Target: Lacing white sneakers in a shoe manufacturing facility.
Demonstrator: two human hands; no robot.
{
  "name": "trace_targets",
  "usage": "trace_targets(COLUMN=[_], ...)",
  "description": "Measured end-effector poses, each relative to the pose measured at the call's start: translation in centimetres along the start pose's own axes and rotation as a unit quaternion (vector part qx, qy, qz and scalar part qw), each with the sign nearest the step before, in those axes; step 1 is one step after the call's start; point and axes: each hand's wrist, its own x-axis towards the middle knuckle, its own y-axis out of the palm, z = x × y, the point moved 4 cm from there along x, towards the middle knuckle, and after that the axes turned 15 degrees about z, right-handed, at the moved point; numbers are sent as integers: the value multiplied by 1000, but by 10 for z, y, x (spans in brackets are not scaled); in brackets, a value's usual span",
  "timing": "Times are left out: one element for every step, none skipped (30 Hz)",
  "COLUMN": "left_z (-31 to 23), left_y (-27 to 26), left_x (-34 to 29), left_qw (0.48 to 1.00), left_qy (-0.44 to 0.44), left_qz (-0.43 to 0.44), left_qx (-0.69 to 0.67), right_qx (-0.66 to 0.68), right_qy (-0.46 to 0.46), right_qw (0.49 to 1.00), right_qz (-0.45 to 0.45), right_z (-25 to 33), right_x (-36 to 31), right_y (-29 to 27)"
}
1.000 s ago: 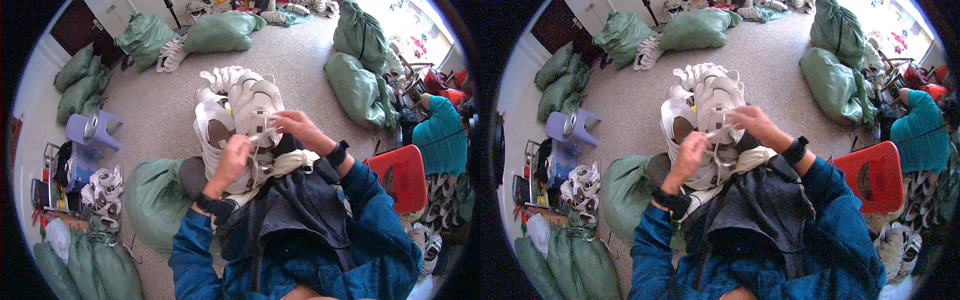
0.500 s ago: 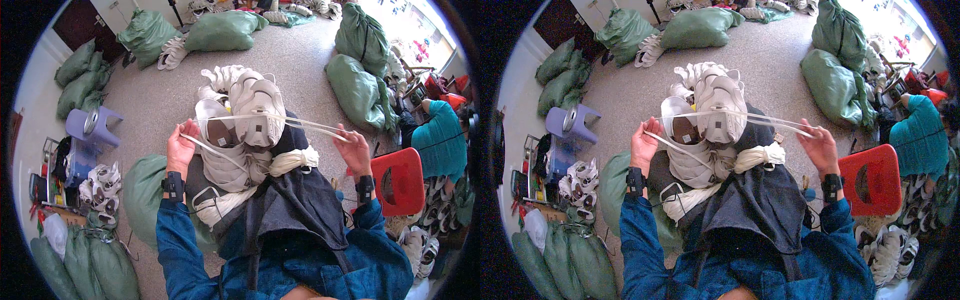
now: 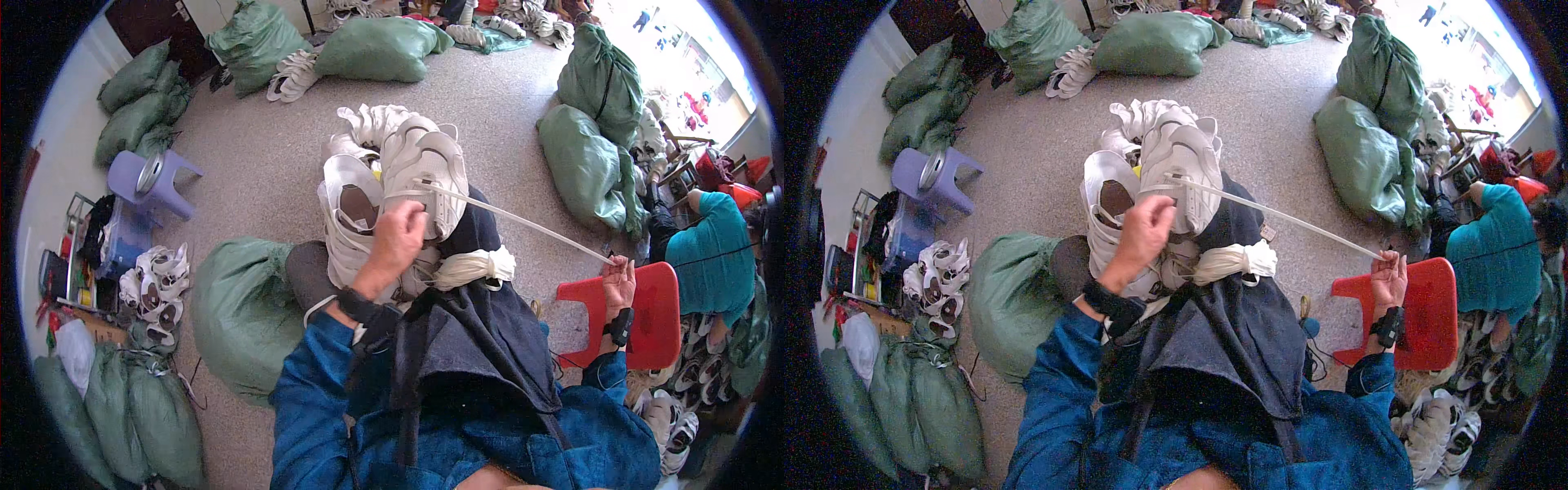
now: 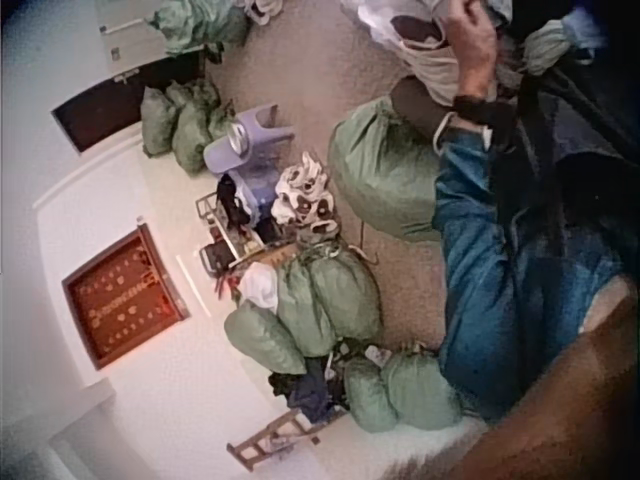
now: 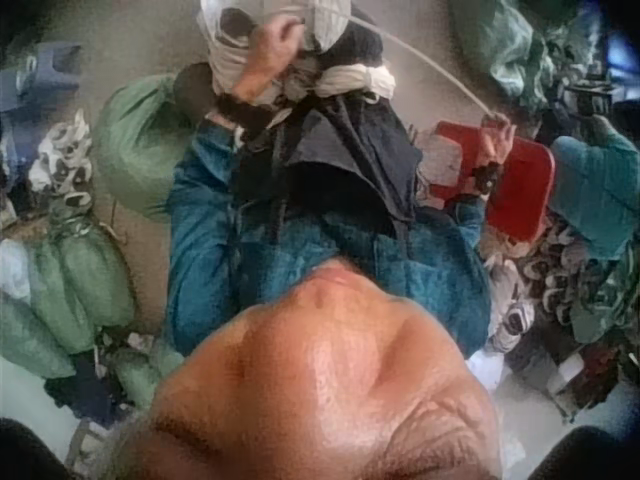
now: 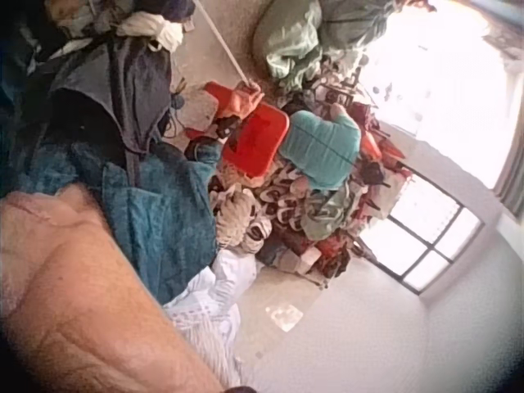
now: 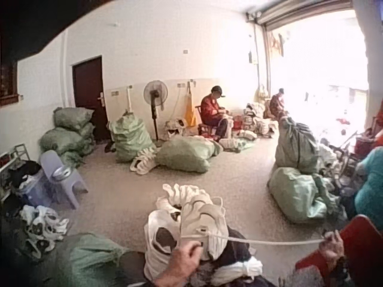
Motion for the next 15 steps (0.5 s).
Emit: trace_targets(left_z=[-7,-15,-19,-19,-17,-12,-8,-9,-9,-9,-8,-6,-4,-7,-10], left_y=[12,23,31,37,39,42,46,53,57,60,59,53,47,44,46], left_x=[3,6,10,15,21,27,35,43,49,55,57,52,46,42,42], left_qw=[1000,999,995,995,994,992,994,995,996,996,995,995,995,995,996], left_qy=[1,-1,-6,-7,-23,-38,-37,-29,-20,-11,-15,-25,-32,-35,-55], left_qz=[-1,1,4,4,-18,-39,-29,-16,-1,13,22,19,16,27,54], left_qx=[-1,47,98,100,108,114,98,93,89,87,93,96,95,95,43], right_qx=[-22,-43,-60,-58,-62,-67,-67,-70,-103,-132,-117,-92,-211,-191,-198], right_qy=[-1,-2,11,12,25,37,23,3,-11,-24,87,204,190,259,325], right_qw=[1000,999,997,997,997,997,997,997,994,989,989,975,959,944,924], right_qz=[-12,-25,-45,-46,-32,-20,-20,-25,-44,-63,-30,8,25,78,34], right_z=[10,20,26,32,37,42,51,64,63,52,20,-35,-97,-137,-168], right_x=[5,9,17,29,45,61,76,86,98,109,119,124,118,107,97], right_y=[-6,-13,-17,-16,-15,-15,-18,-23,-25,-24,-12,13,47,85,106])
